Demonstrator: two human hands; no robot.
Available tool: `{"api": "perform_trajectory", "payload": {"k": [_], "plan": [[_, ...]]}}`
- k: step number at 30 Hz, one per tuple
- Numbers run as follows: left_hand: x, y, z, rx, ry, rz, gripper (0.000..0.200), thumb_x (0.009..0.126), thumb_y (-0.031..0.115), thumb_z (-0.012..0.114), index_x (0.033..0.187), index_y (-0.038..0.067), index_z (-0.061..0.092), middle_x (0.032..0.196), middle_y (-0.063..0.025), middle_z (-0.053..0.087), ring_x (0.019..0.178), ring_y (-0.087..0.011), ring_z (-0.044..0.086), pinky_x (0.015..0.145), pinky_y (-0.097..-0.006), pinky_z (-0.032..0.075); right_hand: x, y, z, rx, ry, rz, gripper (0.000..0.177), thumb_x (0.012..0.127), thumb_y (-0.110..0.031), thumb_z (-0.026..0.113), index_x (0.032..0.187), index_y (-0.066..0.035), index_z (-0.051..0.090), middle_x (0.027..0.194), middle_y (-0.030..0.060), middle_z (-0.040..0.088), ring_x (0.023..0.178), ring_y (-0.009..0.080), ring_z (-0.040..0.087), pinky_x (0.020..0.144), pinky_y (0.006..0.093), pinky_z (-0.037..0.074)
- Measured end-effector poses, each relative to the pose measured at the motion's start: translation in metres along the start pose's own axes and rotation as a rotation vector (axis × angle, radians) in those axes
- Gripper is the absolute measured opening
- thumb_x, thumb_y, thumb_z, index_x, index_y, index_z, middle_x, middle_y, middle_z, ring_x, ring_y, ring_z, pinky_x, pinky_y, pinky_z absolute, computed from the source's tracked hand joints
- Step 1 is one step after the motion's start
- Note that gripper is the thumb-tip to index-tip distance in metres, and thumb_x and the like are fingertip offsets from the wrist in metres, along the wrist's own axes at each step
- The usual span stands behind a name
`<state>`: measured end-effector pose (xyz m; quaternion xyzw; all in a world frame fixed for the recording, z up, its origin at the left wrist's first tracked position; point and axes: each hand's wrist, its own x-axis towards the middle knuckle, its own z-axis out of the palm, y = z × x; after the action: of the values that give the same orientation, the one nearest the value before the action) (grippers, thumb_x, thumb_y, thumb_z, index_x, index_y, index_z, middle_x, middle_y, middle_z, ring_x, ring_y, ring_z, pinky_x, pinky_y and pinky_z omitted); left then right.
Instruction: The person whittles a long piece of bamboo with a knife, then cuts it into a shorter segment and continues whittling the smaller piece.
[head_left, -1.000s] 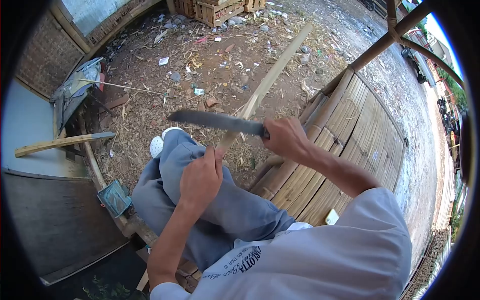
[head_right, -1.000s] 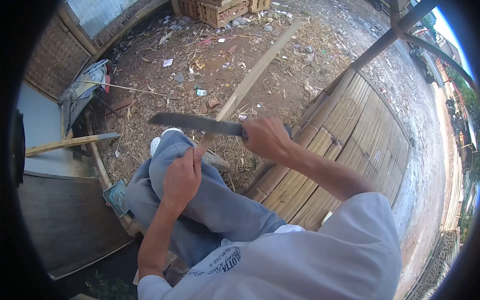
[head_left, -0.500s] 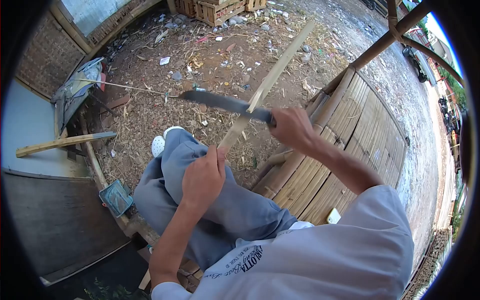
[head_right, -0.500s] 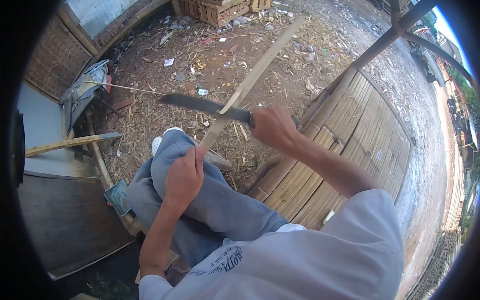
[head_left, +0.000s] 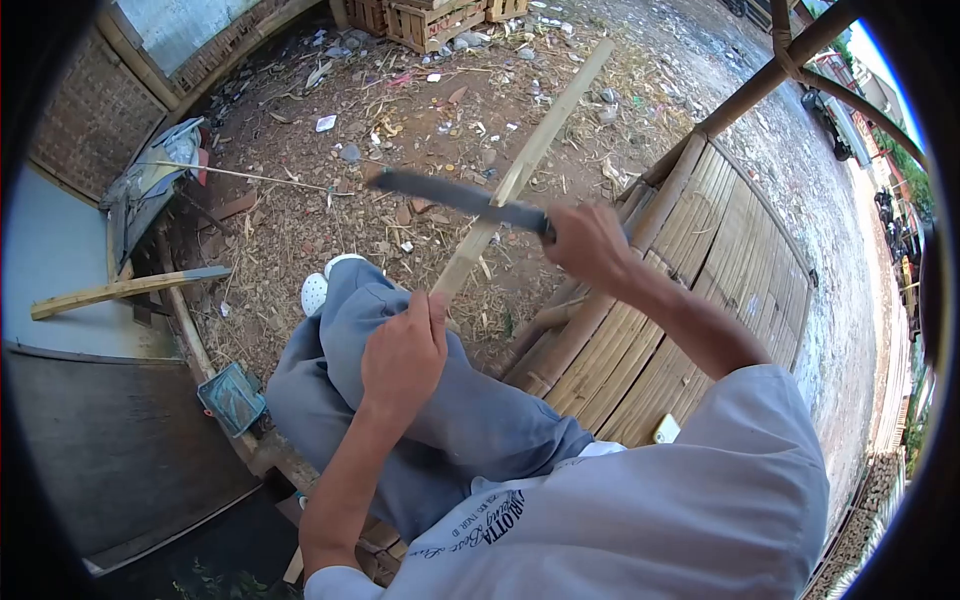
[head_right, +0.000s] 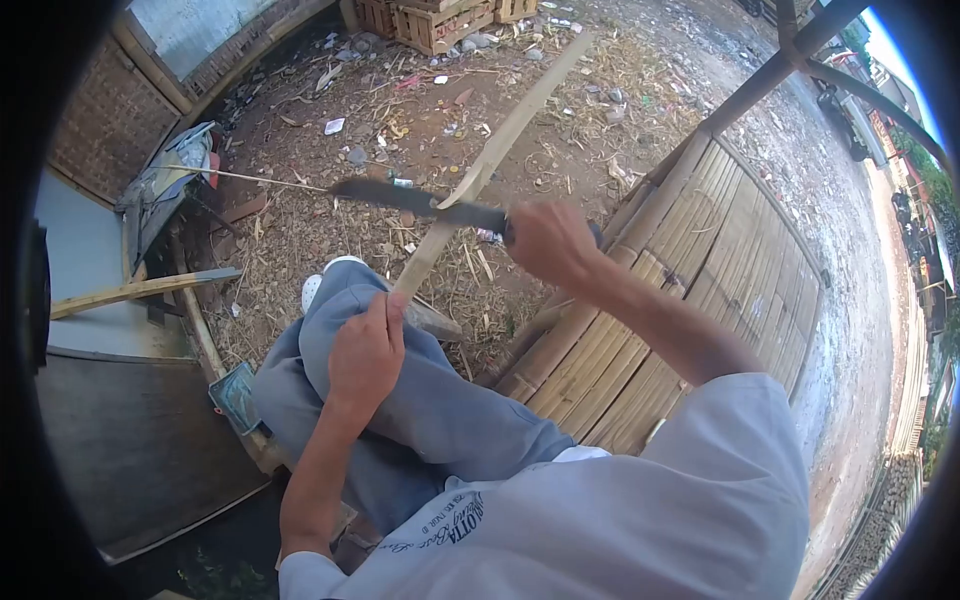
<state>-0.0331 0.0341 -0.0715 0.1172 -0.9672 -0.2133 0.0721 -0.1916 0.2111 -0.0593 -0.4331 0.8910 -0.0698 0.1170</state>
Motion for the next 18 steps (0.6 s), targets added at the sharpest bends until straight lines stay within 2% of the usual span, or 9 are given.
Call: {"api": "perform_trajectory", "payload": {"k": [3,4,6,7,8,10,11,15,18], "plan": [[0.000,0.003,-0.003,-0.009,-0.007,-0.039,0.036,0.103,0.031,0.038,0.085,0.004,0.052,0.059,-0.0187,0.061,0.055,-0.0390,0.062,0.049,-0.0488,0.049,0.024,0.038,-0.014,0.121,0.277,0.270,0.016,0.074,-0.018,0.063,0.070,-0.002,0.062,0.054,0.0144,0.059,0.047,0.0278,0.058,0.050,0.0387,0.047],[0.001,0.006,-0.005,-0.010,-0.051,-0.080,0.036,0.103,0.031,0.038,0.085,0.004,0.052,0.059,-0.0185,0.061,0.055,-0.0386,0.062,0.048,-0.0484,0.049,0.015,0.033,-0.008,0.111,0.274,0.268,0.016,0.074,-0.018,0.063,0.070,-0.002,0.062,0.054,0.0144,0.059,0.047,0.0278,0.058,0.050,0.0387,0.047],[-0.001,0.005,0.000,0.002,-0.012,-0.031,0.036,0.103,0.032,0.037,0.085,0.004,0.052,0.059,-0.0185,0.060,0.055,-0.0385,0.062,0.048,-0.0484,0.049,-0.007,0.007,0.015,-0.083,0.097,-0.072,0.020,0.079,-0.018,0.060,0.068,-0.002,0.062,0.055,0.0161,0.059,0.046,0.0283,0.057,0.050,0.0402,0.047],[-0.003,0.003,0.001,0.012,0.016,0.010,0.037,0.103,0.032,0.037,0.085,0.004,0.052,0.058,-0.0184,0.060,0.055,-0.0383,0.062,0.048,-0.0484,0.049,0.007,0.018,-0.002,0.068,0.147,0.083,0.020,0.078,-0.018,0.060,0.067,-0.002,0.062,0.057,0.0167,0.061,0.047,0.0307,0.058,0.051,0.0415,0.047],[-0.003,0.002,0.002,0.017,0.004,0.010,0.037,0.103,0.032,0.037,0.085,0.004,0.052,0.058,-0.0184,0.060,0.055,-0.0383,0.062,0.048,-0.0484,0.049,0.020,0.033,-0.006,0.079,0.142,0.088,0.020,0.078,-0.018,0.060,0.067,-0.002,0.062,0.057,0.0167,0.061,0.047,0.0307,0.058,0.051,0.0415,0.047],[0.005,0.006,0.002,0.034,0.002,-0.024,0.038,0.103,0.033,0.036,0.085,0.004,0.052,0.057,-0.0180,0.060,0.055,-0.0382,0.063,0.048,-0.0487,0.048,0.037,0.050,-0.024,0.045,0.323,0.282,0.017,0.075,-0.019,0.060,0.072,-0.003,0.064,0.059,0.0168,0.062,0.058,0.0330,0.064,0.058,0.0445,0.049],[0.006,0.009,0.003,0.020,0.021,-0.028,0.038,0.103,0.033,0.036,0.085,0.004,0.052,0.057,-0.0180,0.060,0.055,-0.0382,0.063,0.048,-0.0487,0.048,0.027,0.040,-0.012,0.144,0.360,0.194,0.015,0.076,-0.015,0.060,0.069,-0.003,0.063,0.055,0.0141,0.060,0.046,0.0288,0.057,0.051,0.0413,0.047],[0.003,0.003,0.001,0.031,0.018,0.009,0.037,0.103,0.032,0.037,0.086,0.003,0.053,0.059,-0.0179,0.061,0.055,-0.0386,0.062,0.049,-0.0491,0.048,0.018,0.034,-0.004,0.065,0.264,0.104,0.017,0.077,-0.016,0.060,0.069,-0.001,0.063,0.056,0.0174,0.059,0.049,0.0305,0.058,0.052,0.0420,0.047],[0.000,0.004,-0.002,0.009,-0.018,-0.026,0.037,0.103,0.032,0.037,0.086,0.003,0.053,0.059,-0.0177,0.061,0.055,-0.0387,0.062,0.049,-0.0492,0.048,0.037,0.054,-0.017,0.126,0.340,0.278,0.019,0.078,-0.018,0.062,0.070,0.000,0.062,0.057,0.0177,0.059,0.050,0.0313,0.059,0.053,0.0428,0.047]]}}
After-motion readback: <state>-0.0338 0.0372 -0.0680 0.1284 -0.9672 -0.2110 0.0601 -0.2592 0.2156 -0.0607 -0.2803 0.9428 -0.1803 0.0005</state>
